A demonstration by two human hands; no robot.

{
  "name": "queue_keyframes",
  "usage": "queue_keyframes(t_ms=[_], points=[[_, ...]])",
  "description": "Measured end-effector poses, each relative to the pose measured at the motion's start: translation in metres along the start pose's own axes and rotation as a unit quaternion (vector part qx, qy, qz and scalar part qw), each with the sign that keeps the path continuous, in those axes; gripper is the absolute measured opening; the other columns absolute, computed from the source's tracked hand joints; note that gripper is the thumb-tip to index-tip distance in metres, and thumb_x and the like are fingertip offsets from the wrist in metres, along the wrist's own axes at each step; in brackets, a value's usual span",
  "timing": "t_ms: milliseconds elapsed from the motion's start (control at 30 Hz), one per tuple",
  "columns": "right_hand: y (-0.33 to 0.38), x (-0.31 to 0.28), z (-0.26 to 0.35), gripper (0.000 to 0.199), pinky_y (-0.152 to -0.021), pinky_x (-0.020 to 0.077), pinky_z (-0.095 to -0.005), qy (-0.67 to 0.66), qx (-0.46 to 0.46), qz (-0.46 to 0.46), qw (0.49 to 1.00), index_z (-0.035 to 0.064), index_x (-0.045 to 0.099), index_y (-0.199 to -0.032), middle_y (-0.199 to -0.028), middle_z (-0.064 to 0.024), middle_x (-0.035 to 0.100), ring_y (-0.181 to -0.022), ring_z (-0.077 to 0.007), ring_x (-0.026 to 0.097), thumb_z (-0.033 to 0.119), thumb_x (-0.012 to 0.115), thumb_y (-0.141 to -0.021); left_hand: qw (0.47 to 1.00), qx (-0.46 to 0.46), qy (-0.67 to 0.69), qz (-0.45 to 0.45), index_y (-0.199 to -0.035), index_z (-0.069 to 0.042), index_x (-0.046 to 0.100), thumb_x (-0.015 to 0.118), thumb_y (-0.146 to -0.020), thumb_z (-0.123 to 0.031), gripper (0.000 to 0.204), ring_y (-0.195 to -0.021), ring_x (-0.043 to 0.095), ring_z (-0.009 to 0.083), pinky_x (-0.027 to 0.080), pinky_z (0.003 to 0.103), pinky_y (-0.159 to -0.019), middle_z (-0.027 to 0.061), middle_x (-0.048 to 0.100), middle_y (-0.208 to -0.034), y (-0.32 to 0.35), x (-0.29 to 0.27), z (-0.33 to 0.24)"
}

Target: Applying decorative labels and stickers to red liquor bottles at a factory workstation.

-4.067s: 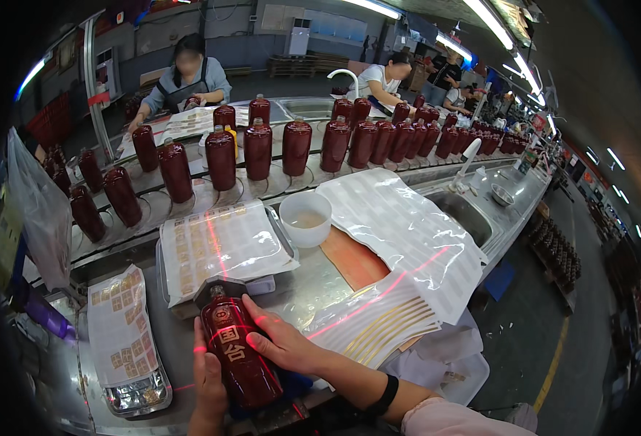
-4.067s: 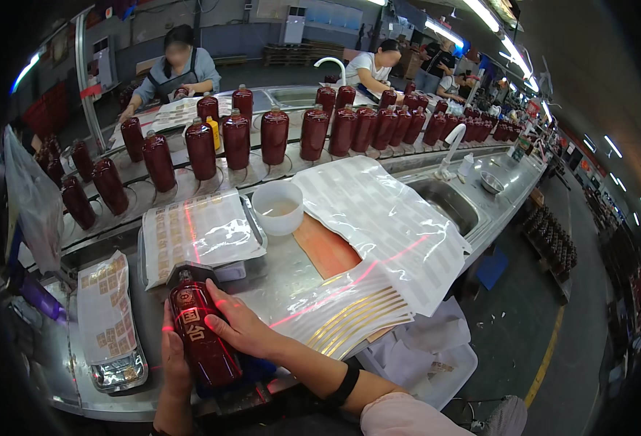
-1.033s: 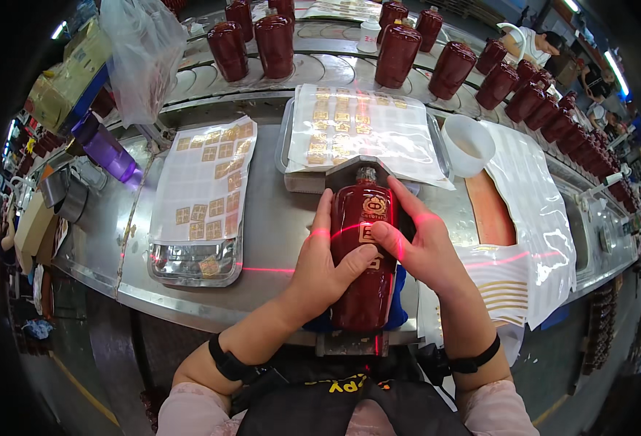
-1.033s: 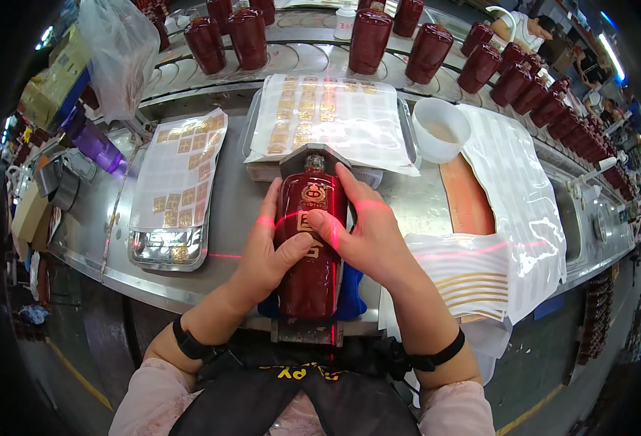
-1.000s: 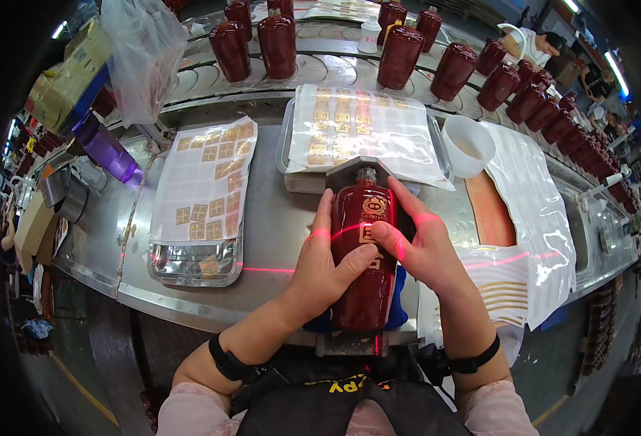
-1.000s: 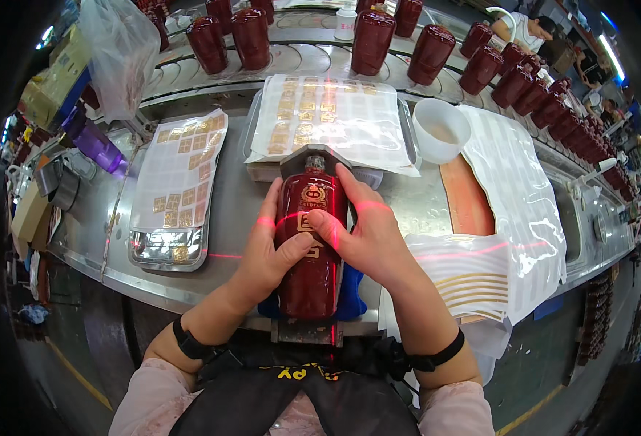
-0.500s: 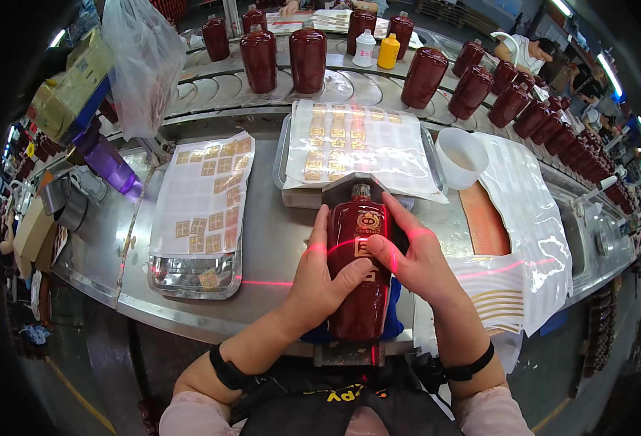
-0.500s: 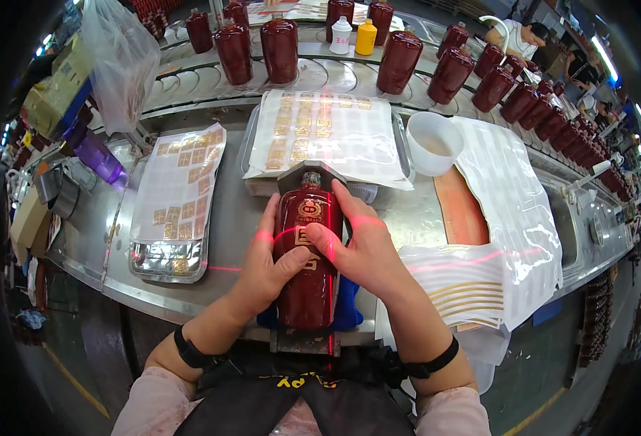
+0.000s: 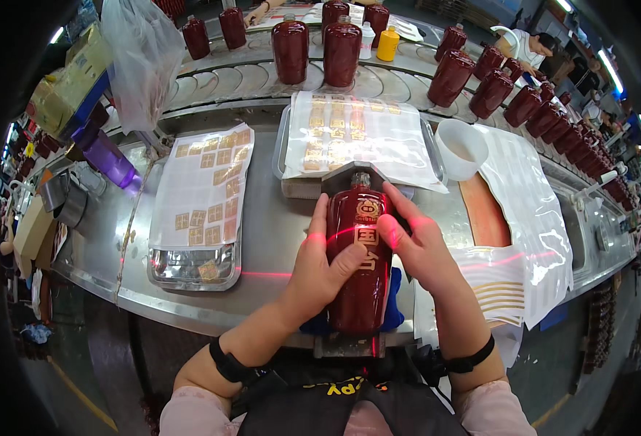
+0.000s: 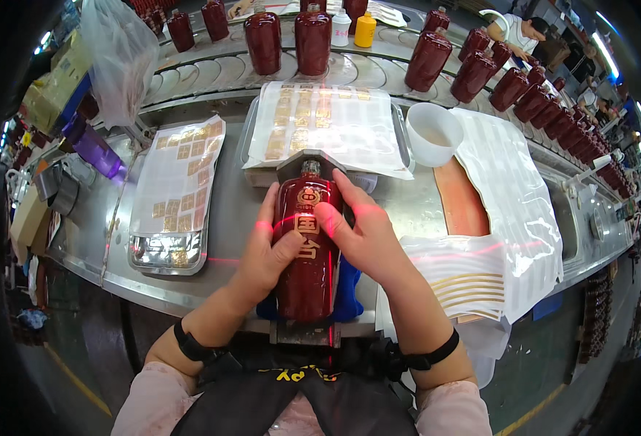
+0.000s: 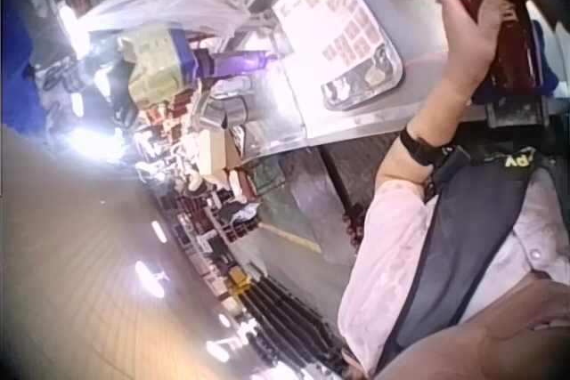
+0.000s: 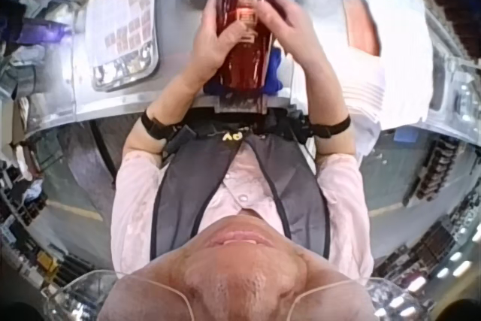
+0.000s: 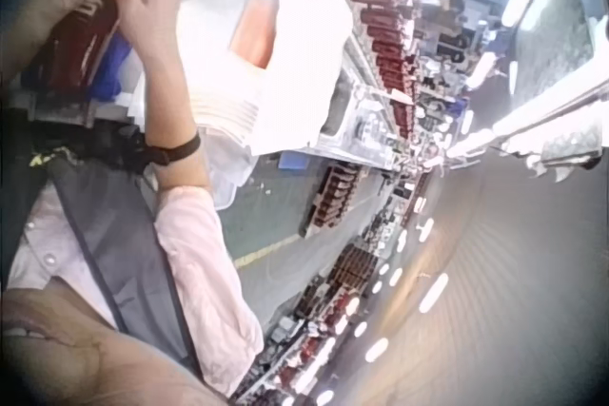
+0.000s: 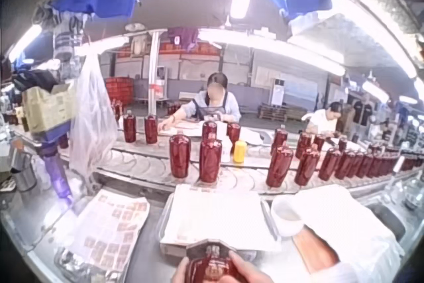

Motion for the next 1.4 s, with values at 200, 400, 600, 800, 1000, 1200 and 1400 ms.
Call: queue_keyframes(t_ms=[200,400,600,800,1000,1200,1400], points=[[0.002,0.000,0.005,0.064,-0.099,0.0405,-0.0276,0.048,-0.037,-0.003,0.998,-0.0053,0.030,-0.146,-0.131,-0.0142,0.054,-0.118,-0.0168,0.050,0.026,0.056,-0.097,0.996,-0.005,0.086,0.006,-0.148,0.011,0.007,0.048,-0.101,-0.034,0.077,-0.121,0.047,0.0173,0.035,0.029,-0.105,0.0150,0.049,-0.136,0.002,0.000,0.003],[0.012,0.000,-0.005,0.072,-0.104,0.0360,-0.0305,-0.066,-0.008,0.010,0.998,-0.0082,0.026,-0.146,-0.139,-0.0191,0.047,-0.127,-0.0210,0.045,0.030,0.060,-0.095,0.989,0.002,0.143,0.028,-0.148,0.011,0.004,0.057,-0.096,-0.034,0.087,-0.124,0.045,0.0184,0.033,0.030,-0.107,0.0163,0.047,-0.137,0.001,0.000,0.005],[0.023,0.004,-0.010,0.078,-0.111,0.0293,-0.0334,-0.072,-0.039,0.006,0.997,-0.0109,0.023,-0.146,-0.145,-0.0251,0.040,-0.136,-0.0260,0.038,0.026,0.066,-0.091,0.993,-0.027,0.116,0.023,-0.148,0.012,0.000,0.065,-0.092,-0.030,0.095,-0.120,0.049,0.0181,0.039,0.030,-0.102,0.0171,0.049,-0.134,0.001,0.000,0.008],[0.021,0.005,-0.013,0.081,-0.112,0.0284,-0.0338,-0.081,-0.030,0.021,0.996,-0.0104,0.021,-0.146,-0.147,-0.0250,0.037,-0.137,-0.0259,0.037,0.024,0.067,-0.090,0.995,-0.027,0.096,0.024,-0.147,0.012,0.000,0.065,-0.091,-0.029,0.095,-0.119,0.050,0.0181,0.040,0.030,-0.101,0.0166,0.049,-0.134,0.001,0.000,0.005],[0.024,0.006,-0.012,0.086,-0.112,0.0271,-0.0338,-0.120,-0.022,0.036,0.992,-0.0102,0.018,-0.147,-0.148,-0.0233,0.036,-0.137,-0.0244,0.035,0.028,0.069,-0.089,0.994,-0.008,0.108,0.029,-0.147,0.012,-0.001,0.065,-0.092,-0.028,0.095,-0.117,0.051,0.0182,0.040,0.030,-0.101,0.0168,0.048,-0.133,-0.001,0.002,0.002],[0.024,0.008,-0.013,0.091,-0.113,0.0262,-0.0341,-0.108,-0.030,0.043,0.993,-0.0098,0.017,-0.148,-0.149,-0.0233,0.035,-0.138,-0.0249,0.033,0.032,0.071,-0.087,0.991,-0.014,0.126,0.032,-0.148,0.012,0.000,0.065,-0.092,-0.026,0.094,-0.117,0.052,0.0171,0.042,0.030,-0.100,0.0164,0.050,-0.132,0.001,0.003,0.002],[0.023,0.008,-0.013,0.092,-0.113,0.0261,-0.0347,-0.093,-0.034,0.040,0.994,-0.0098,0.017,-0.148,-0.149,-0.0240,0.035,-0.138,-0.0263,0.034,0.034,0.070,-0.087,0.992,-0.011,0.121,0.039,-0.148,0.012,-0.001,0.064,-0.092,-0.027,0.094,-0.118,0.051,0.0175,0.041,0.029,-0.100,0.0167,0.048,-0.134,0.000,0.002,0.008]])
Point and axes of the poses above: each hand's wrist, its own y-axis away from the middle knuckle, its own x-axis out of the palm, z = x × y, the point moved 9 cm from there along -y, towards the middle knuckle
